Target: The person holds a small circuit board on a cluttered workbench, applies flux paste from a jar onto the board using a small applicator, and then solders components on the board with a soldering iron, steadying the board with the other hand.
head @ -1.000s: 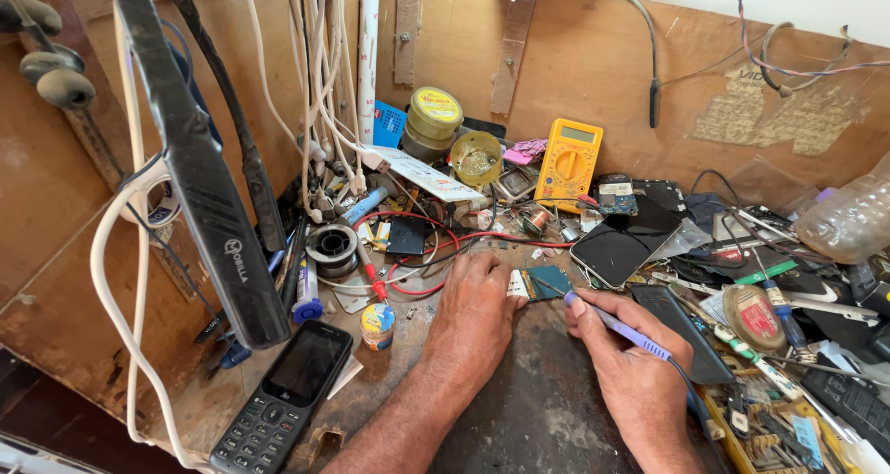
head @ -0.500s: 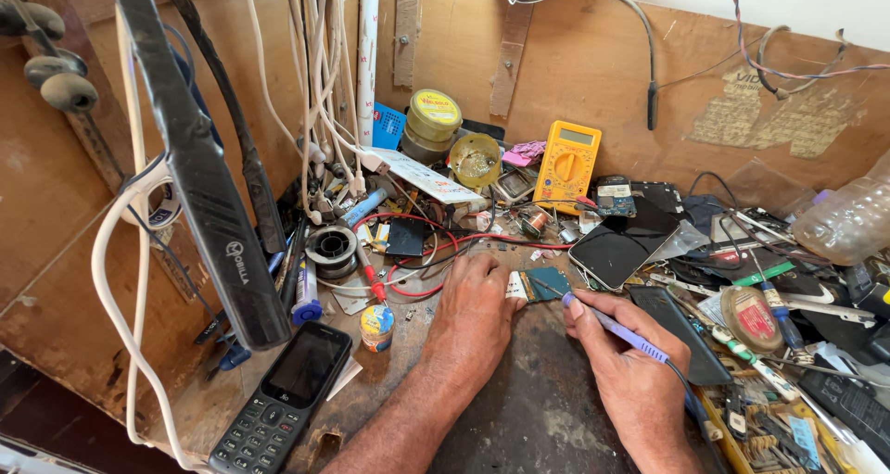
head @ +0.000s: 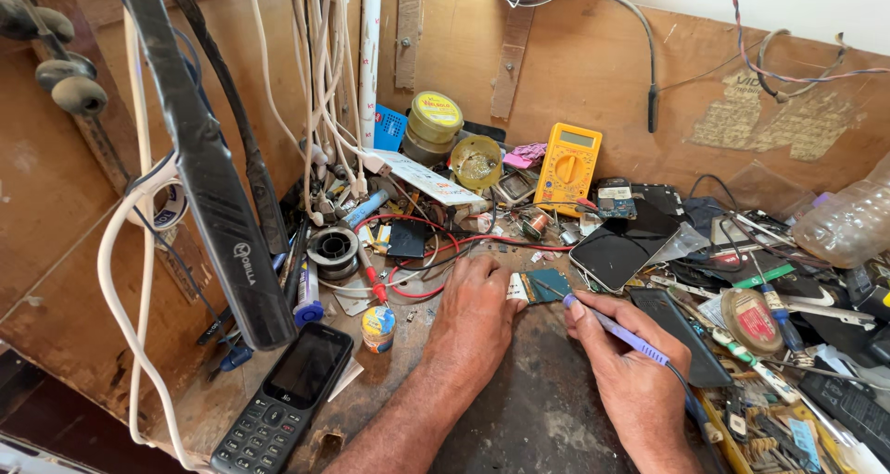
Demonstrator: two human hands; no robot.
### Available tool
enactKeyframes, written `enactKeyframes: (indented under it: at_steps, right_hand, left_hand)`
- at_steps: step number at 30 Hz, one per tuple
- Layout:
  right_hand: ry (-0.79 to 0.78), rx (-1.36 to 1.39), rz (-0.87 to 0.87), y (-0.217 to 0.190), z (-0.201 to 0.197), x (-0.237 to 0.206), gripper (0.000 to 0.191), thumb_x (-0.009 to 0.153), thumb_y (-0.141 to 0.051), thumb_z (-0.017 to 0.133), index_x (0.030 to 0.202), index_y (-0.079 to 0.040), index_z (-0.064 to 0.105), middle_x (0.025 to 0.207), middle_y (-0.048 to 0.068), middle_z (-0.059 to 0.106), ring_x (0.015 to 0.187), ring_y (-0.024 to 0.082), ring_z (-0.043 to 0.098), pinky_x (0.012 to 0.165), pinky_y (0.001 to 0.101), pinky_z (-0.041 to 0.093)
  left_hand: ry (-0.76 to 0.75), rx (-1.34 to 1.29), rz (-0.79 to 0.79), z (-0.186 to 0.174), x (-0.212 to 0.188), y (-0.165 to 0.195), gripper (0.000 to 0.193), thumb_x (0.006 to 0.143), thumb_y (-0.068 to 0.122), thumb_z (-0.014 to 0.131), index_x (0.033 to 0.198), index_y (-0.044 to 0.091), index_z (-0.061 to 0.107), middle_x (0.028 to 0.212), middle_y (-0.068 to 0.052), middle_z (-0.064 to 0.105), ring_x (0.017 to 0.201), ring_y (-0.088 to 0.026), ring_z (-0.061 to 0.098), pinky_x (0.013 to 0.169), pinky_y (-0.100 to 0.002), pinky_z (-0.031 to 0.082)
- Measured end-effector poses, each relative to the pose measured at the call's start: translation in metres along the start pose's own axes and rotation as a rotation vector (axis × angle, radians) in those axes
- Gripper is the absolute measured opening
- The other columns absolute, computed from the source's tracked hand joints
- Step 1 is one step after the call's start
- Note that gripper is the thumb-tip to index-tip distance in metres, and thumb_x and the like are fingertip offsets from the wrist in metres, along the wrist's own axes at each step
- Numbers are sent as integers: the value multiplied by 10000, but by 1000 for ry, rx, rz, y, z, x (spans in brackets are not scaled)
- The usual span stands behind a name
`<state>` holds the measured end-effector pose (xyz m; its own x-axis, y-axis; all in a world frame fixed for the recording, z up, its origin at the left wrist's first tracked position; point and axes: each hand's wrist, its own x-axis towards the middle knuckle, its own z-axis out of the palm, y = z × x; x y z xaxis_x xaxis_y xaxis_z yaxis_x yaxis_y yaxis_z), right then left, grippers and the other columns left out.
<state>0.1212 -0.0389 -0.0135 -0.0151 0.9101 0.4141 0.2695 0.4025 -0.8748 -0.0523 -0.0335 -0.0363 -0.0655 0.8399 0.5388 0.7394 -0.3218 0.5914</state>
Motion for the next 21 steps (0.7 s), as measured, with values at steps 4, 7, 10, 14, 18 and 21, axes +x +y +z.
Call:
enactKeyframes:
  at_steps: [4, 7, 10, 14, 18, 21]
  right_hand:
    - [-9, -31, 22, 0, 0, 0, 215, 910, -59, 722, 1098, 33, 774, 882, 71, 788, 789, 99, 726, 714, 234, 592]
    - [21, -84, 16, 1, 0, 0, 215, 913, -66, 732, 1100, 30, 777, 868, 75, 787, 776, 101, 717, 699, 236, 580]
    - [13, -46, -2, 1, -1, 0, 215, 915, -68, 723, 1099, 31, 773, 873, 68, 787, 782, 90, 725, 709, 228, 587]
    - [0, -29, 8, 2, 0, 1, 220, 909, -71, 725, 1098, 29, 773, 875, 64, 789, 772, 90, 725, 705, 229, 593]
    - [-2, -36, 8, 2, -1, 0, 215, 912, -71, 726, 1096, 30, 775, 870, 70, 790, 773, 91, 721, 703, 231, 589]
    - [-3, -15, 26, 1, -2, 0, 216, 910, -71, 723, 1093, 31, 772, 870, 69, 789, 772, 89, 723, 703, 231, 595]
  left_hand:
    - [-7, 0, -10, 0, 0, 0, 299, 855, 114, 745, 1105, -41, 688, 1161, -178, 609, 1142, -367, 540, 992, -472, 446]
    - [-4, 4, -7, 1, 0, -1, 304, 851, 116, 746, 1105, -41, 687, 1161, -180, 607, 1142, -370, 539, 993, -475, 445]
    - [-1, 8, -4, 2, 0, -1, 305, 851, 115, 744, 1110, -36, 690, 1159, -176, 611, 1148, -369, 540, 999, -474, 445]
    - [23, 14, 8, 3, 1, -1, 328, 841, 116, 749, 1123, -37, 687, 1175, -178, 612, 1155, -372, 538, 998, -478, 439]
    - [0, 8, -14, 2, 0, 0, 327, 843, 119, 756, 1124, -34, 685, 1177, -178, 609, 1164, -372, 534, 1002, -474, 439]
    - [18, -12, -15, -1, 0, 2, 331, 830, 107, 762, 1124, -26, 691, 1163, -173, 623, 1153, -372, 544, 992, -473, 447]
